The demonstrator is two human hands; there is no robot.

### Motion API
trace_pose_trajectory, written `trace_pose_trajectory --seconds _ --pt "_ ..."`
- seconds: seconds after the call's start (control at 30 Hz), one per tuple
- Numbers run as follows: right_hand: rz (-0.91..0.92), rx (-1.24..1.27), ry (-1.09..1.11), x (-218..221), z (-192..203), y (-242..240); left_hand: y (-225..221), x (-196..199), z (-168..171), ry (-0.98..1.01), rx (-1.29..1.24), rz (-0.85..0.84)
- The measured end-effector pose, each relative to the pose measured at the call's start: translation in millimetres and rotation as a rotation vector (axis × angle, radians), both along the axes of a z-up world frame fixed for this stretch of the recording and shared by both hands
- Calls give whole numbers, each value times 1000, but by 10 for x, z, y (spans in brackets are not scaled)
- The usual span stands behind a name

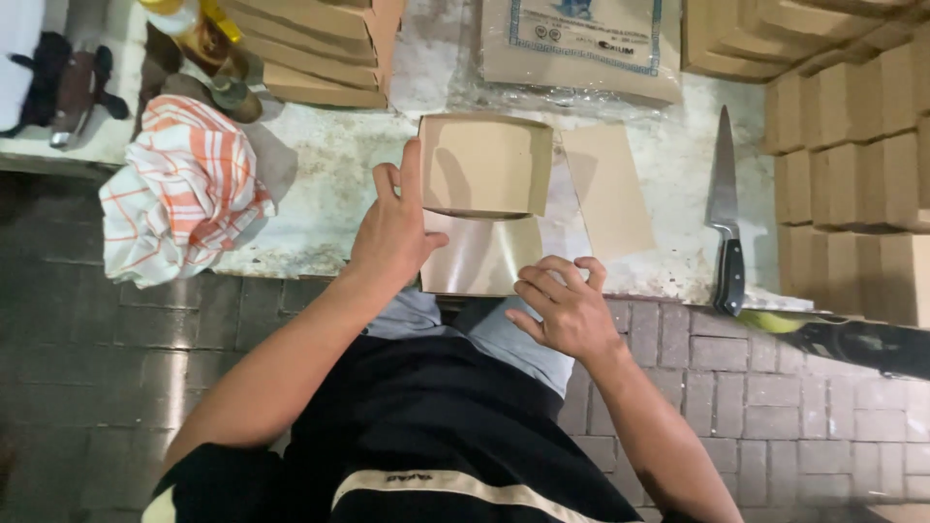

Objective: Folding and cutting paper liners to fit into small cardboard boxes in a bakery production area.

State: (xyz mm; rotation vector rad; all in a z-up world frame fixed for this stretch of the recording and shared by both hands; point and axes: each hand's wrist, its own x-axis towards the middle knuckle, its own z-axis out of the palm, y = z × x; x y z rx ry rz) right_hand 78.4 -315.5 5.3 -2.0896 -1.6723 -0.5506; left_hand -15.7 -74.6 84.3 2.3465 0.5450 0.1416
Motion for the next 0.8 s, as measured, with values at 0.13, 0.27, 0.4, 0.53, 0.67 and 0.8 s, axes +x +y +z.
trace_pose_trajectory --seconds 0.13,0.27,0.4,0.53,0.67,0.8 --pt "-29 1 -30 -52 -18 51 -78 23 -122 80 27 24" --pt "-23 -5 -13 -53 6 76 -6 -70 -579 -421 609 -409" --pt "-16 -32 -73 7 137 126 179 -207 -831 -417 620 -886" --pt "-61 -104 -138 121 68 104 389 -189 -895 -379 648 -1036" --pt "-59 -268 -192 143 -23 100 493 -128 -1004 -412 608 -1101" --pt "-72 -372 -210 97 -10 162 536 -84 -1149 -424 567 -1113"
